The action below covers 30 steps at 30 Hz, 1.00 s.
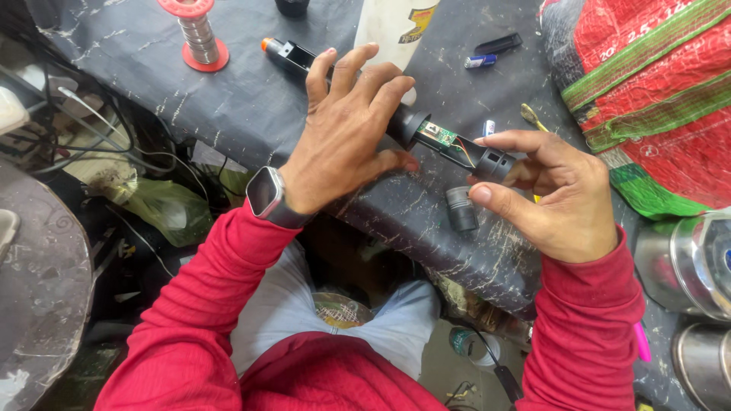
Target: The person assembles a small electronic device by inserting a circuit board into a black plastic housing, soldering wires, and inserting batteries. They then close the housing and test the device, which emits a green light.
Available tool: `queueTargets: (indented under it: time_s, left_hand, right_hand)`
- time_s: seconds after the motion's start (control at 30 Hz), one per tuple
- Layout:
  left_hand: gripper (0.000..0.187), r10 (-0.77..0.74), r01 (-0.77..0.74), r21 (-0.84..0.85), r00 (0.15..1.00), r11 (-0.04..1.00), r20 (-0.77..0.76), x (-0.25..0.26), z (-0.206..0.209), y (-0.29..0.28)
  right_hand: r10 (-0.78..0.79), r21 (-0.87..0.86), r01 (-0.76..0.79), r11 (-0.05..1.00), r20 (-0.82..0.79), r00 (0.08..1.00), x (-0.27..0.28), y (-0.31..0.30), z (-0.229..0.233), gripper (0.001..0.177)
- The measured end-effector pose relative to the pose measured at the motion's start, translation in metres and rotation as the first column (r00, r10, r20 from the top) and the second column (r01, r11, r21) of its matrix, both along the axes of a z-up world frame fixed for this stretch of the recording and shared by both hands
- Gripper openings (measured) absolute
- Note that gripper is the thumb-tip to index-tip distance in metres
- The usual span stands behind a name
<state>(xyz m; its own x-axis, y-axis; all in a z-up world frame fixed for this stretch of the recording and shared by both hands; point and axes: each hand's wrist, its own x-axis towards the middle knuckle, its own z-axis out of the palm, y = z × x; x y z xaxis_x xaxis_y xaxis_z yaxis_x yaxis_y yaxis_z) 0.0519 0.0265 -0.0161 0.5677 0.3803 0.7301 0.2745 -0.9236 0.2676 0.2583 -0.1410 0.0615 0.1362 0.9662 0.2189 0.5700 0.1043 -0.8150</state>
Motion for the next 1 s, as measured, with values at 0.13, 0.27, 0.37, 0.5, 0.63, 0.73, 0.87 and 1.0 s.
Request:
queueTargets:
  time_s: [0.13, 0.27, 0.37, 0.5, 0.63, 0.73, 0.87, 1.0]
  left_hand:
    - [0.090, -0.004, 0.007, 0.070, 0.999, 0.998, -0.044, -0.012, -0.003, 0.022]
    - [0.079, 0.040, -0.039, 0.046, 0.999, 0.998, -0.024, -0.020, -0.011, 0.043]
    - [0.059, 0.009, -0.008, 0.023, 1.000, 1.000, -0.006, -0.023, -0.017, 0.050]
    - [0.055, -0.104, 0.101, 0.036, 0.991, 0.994, 0.081, -0.031, -0.010, 0.050]
    - [0.060, -0.221, 0.225, -0.038, 0.971, 0.974, 0.096, -0.041, 0.010, 0.052]
    - [0.044, -0.224, 0.227, -0.133, 0.974, 0.965, 0.040, -0.049, 0.017, 0.055]
    - [0.034, -0.275, 0.259, -0.199, 0.959, 0.945, -0.061, -0.051, 0.020, 0.060]
    - [0.039, -0.321, 0.273, -0.270, 0.935, 0.923, -0.152, -0.046, 0.024, 0.063]
  right_hand:
    - [0.006, 0.012, -0.007, 1.000, 0.007, 1.000, 0.003, 0.000, -0.003, 0.049]
    - [0.000, 0.034, 0.000, 0.999, -0.002, 1.000, 0.004, 0.001, -0.005, 0.047]
    - [-0.012, 0.049, 0.014, 0.999, -0.029, 1.000, 0.006, 0.000, -0.006, 0.045]
    - [0.075, 0.176, -0.054, 0.983, -0.116, 0.990, 0.007, -0.003, -0.001, 0.042]
    - [0.064, 0.307, -0.054, 0.950, -0.023, 0.998, 0.009, -0.005, 0.001, 0.040]
    - [0.073, 0.344, -0.084, 0.935, 0.044, 0.996, 0.012, -0.007, -0.002, 0.037]
    - [0.036, 0.351, -0.065, 0.934, 0.087, 0.996, 0.013, -0.008, -0.006, 0.036]
    - [-0.019, 0.298, -0.008, 0.955, 0.088, 0.996, 0.009, -0.003, -0.006, 0.051]
